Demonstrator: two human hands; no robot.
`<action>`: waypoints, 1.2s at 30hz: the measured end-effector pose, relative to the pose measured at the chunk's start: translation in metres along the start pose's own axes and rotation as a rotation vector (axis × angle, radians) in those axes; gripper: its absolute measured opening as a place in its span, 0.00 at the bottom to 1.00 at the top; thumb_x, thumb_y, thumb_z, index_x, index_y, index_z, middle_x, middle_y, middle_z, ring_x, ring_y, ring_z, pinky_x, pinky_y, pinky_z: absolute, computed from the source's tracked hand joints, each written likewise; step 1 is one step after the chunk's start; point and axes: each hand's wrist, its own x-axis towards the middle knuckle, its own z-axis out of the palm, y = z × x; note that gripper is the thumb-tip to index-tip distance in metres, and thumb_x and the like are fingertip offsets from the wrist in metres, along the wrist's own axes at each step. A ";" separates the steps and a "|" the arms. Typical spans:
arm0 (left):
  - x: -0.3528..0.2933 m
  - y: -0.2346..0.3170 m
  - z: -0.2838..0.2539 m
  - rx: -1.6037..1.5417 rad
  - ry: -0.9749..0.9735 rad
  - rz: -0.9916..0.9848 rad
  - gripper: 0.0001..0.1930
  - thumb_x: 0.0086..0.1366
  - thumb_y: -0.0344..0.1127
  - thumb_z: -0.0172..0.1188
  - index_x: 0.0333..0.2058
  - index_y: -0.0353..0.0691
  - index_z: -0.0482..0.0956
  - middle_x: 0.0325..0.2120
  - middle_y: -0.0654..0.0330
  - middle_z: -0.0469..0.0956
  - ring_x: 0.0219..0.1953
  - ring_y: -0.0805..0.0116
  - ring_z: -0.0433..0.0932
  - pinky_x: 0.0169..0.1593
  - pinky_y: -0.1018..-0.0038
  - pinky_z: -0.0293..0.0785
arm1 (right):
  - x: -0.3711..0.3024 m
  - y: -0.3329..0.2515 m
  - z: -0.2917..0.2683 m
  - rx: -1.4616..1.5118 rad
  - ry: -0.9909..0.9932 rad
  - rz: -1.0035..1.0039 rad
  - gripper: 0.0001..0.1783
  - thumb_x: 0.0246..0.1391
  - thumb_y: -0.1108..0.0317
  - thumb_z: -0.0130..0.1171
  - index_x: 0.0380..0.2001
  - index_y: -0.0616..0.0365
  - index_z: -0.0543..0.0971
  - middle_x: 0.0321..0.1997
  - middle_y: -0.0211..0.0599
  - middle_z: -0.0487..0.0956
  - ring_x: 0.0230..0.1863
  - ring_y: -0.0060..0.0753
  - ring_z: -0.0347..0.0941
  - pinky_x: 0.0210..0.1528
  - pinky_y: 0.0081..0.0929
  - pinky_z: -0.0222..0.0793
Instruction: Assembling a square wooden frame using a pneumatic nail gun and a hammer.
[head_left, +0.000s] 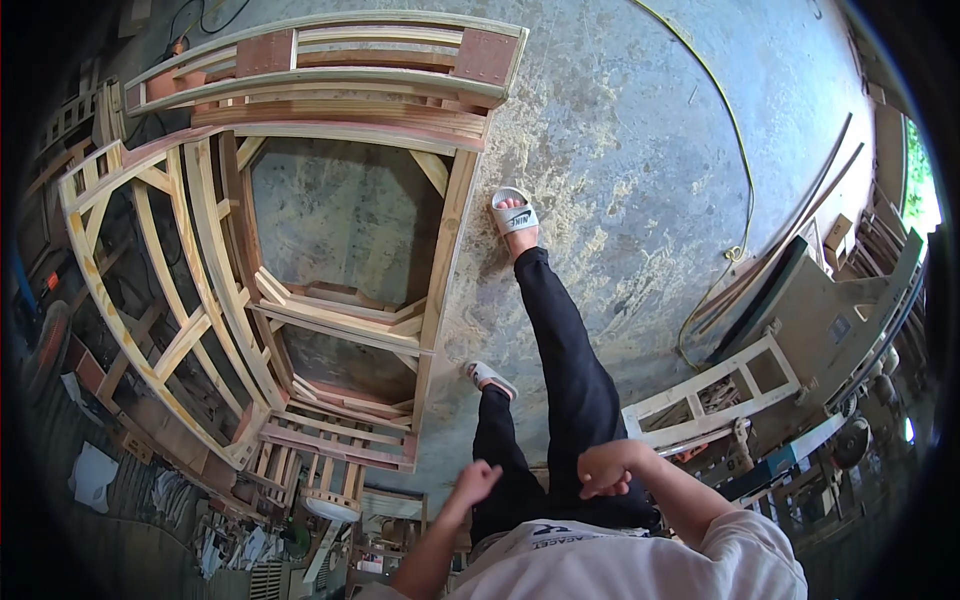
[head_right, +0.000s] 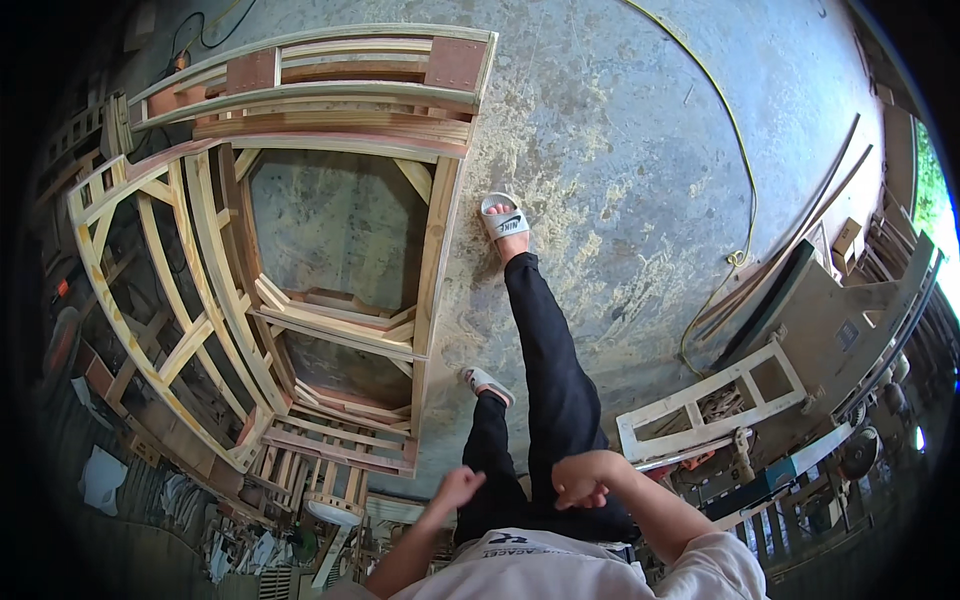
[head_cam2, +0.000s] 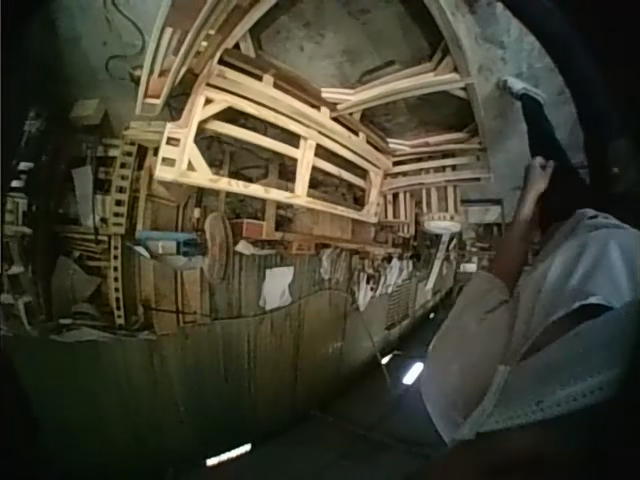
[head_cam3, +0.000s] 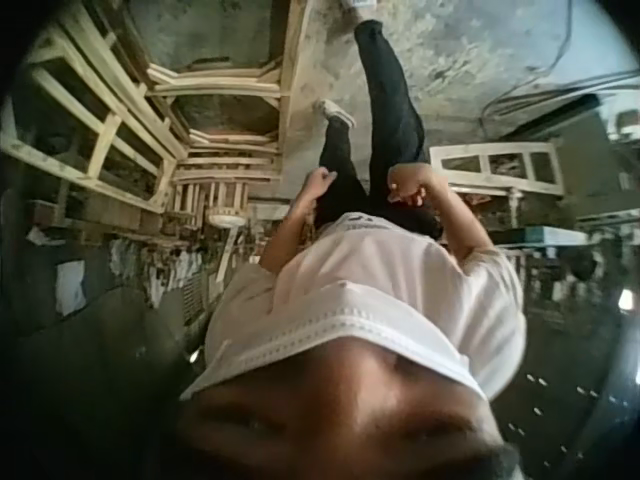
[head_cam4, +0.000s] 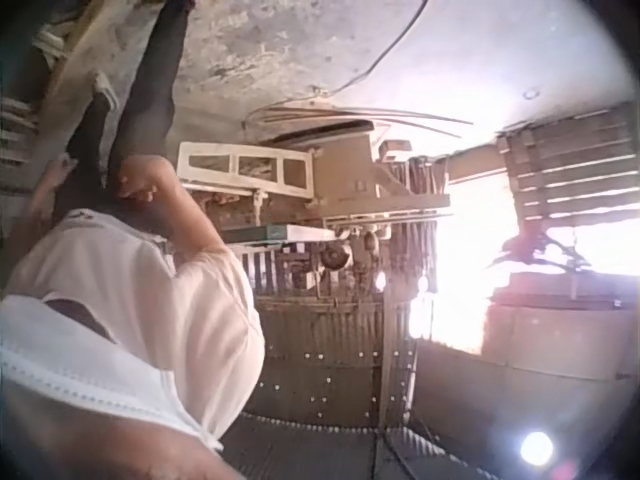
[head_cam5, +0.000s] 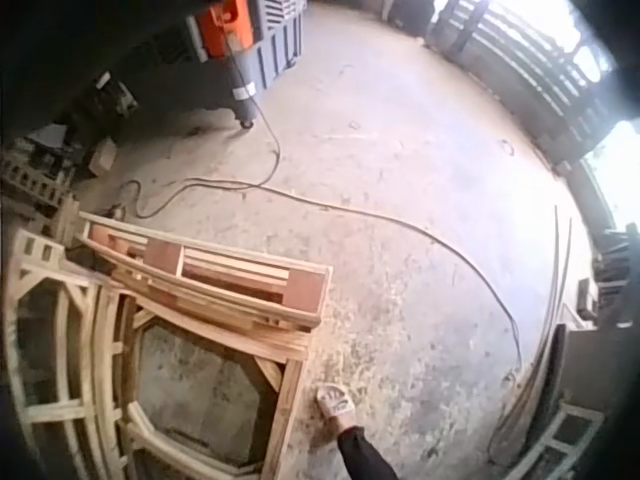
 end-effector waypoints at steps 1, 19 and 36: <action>0.029 0.000 -0.013 0.025 0.107 0.055 0.19 0.59 0.51 0.65 0.25 0.39 0.75 0.23 0.51 0.78 0.28 0.51 0.78 0.32 0.60 0.73 | -0.003 -0.004 -0.010 0.013 0.073 -0.090 0.13 0.52 0.61 0.57 0.21 0.60 0.78 0.18 0.37 0.78 0.17 0.35 0.77 0.21 0.30 0.74; 0.399 0.261 -0.223 0.281 0.777 0.022 0.31 0.47 0.44 0.70 0.45 0.37 0.65 0.43 0.45 0.78 0.44 0.45 0.78 0.49 0.54 0.74 | 0.109 -0.047 -0.263 0.536 1.438 -0.460 0.12 0.51 0.62 0.61 0.32 0.60 0.77 0.20 0.43 0.78 0.25 0.47 0.78 0.32 0.40 0.73; 0.400 0.267 -0.225 0.296 0.761 0.054 0.32 0.47 0.46 0.71 0.45 0.36 0.67 0.38 0.44 0.80 0.42 0.45 0.79 0.48 0.56 0.74 | 0.112 -0.064 -0.264 0.420 1.398 -0.516 0.11 0.54 0.65 0.60 0.34 0.62 0.78 0.20 0.40 0.77 0.22 0.32 0.75 0.29 0.31 0.70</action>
